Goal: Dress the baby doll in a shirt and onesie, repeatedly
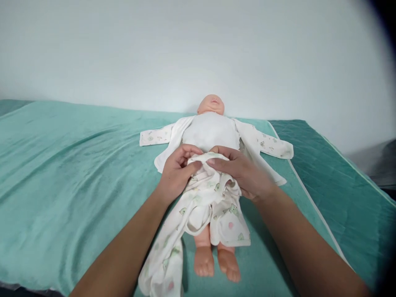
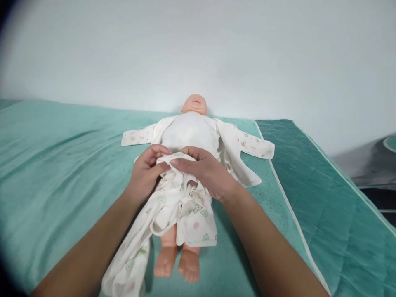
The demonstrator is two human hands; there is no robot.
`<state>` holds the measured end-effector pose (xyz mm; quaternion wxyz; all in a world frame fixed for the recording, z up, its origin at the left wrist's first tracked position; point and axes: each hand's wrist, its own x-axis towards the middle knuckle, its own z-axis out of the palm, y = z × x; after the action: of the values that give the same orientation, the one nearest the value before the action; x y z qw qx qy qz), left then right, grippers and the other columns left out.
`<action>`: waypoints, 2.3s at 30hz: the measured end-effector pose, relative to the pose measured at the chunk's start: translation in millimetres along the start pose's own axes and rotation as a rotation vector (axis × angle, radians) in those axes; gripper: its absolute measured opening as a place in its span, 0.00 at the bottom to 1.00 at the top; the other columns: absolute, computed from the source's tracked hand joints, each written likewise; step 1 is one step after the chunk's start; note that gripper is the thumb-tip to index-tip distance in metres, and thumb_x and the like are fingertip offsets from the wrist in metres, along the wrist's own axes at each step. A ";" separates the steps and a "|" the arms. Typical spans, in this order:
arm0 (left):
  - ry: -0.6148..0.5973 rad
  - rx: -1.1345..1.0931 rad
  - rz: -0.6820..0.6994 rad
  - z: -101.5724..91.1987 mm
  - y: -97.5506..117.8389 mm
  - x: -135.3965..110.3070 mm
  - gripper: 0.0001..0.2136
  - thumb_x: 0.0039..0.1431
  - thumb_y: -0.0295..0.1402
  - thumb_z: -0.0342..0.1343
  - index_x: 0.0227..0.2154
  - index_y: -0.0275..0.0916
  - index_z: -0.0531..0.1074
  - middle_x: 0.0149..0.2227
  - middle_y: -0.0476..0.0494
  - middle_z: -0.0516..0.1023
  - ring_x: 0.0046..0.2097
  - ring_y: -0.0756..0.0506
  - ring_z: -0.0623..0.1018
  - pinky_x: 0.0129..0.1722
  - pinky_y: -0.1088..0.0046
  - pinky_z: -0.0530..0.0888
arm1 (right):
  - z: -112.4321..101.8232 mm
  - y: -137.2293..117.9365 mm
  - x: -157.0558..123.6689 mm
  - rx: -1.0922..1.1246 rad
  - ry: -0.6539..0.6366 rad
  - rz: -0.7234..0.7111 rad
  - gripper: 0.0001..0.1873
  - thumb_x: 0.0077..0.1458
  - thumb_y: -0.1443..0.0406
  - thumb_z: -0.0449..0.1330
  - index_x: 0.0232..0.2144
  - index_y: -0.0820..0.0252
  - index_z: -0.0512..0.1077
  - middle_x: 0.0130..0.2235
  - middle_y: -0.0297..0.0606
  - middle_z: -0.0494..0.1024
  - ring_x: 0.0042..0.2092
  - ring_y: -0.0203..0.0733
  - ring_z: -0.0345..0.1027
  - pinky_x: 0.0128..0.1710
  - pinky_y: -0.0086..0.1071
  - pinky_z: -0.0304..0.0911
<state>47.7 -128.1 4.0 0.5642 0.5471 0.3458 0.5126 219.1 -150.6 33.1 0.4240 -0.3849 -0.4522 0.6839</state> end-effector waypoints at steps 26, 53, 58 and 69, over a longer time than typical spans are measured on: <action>-0.262 0.207 -0.096 -8.3 12.5 -1.4 0.24 0.47 0.40 0.69 0.45 0.41 0.68 0.40 0.48 0.73 0.38 0.48 0.72 0.35 0.75 0.69 | 14.3 10.9 2.3 0.018 0.240 -0.205 0.12 0.49 0.65 0.61 0.22 0.57 0.59 0.22 0.24 0.58 0.23 0.30 0.49 0.21 0.26 0.47; -0.291 0.198 -0.048 -7.0 9.6 -10.2 0.23 0.47 0.43 0.69 0.45 0.41 0.72 0.40 0.46 0.76 0.41 0.44 0.75 0.39 0.72 0.72 | -0.9 4.9 1.0 0.061 -0.066 -0.080 0.14 0.53 0.58 0.67 0.40 0.59 0.76 0.33 0.34 0.78 0.33 0.38 0.73 0.33 0.31 0.68; -0.214 -0.015 -0.207 -3.4 6.6 -11.9 0.15 0.52 0.42 0.66 0.37 0.37 0.74 0.33 0.45 0.77 0.32 0.47 0.75 0.32 0.72 0.72 | -1.2 0.5 0.5 -0.065 -0.102 -0.080 0.17 0.51 0.57 0.68 0.41 0.60 0.76 0.33 0.34 0.78 0.33 0.38 0.72 0.33 0.30 0.67; -0.022 -0.122 -0.150 -1.0 4.8 -12.9 0.15 0.53 0.46 0.64 0.33 0.39 0.73 0.28 0.49 0.75 0.28 0.49 0.73 0.28 0.75 0.69 | -4.0 5.5 -0.4 -0.154 -0.125 -0.071 0.09 0.50 0.62 0.64 0.25 0.62 0.78 0.25 0.35 0.77 0.28 0.37 0.68 0.31 0.31 0.64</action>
<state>42.7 -140.8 6.3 0.6369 0.4901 0.3475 0.4831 221.6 -151.1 26.7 0.3879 -0.3567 -0.5425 0.6542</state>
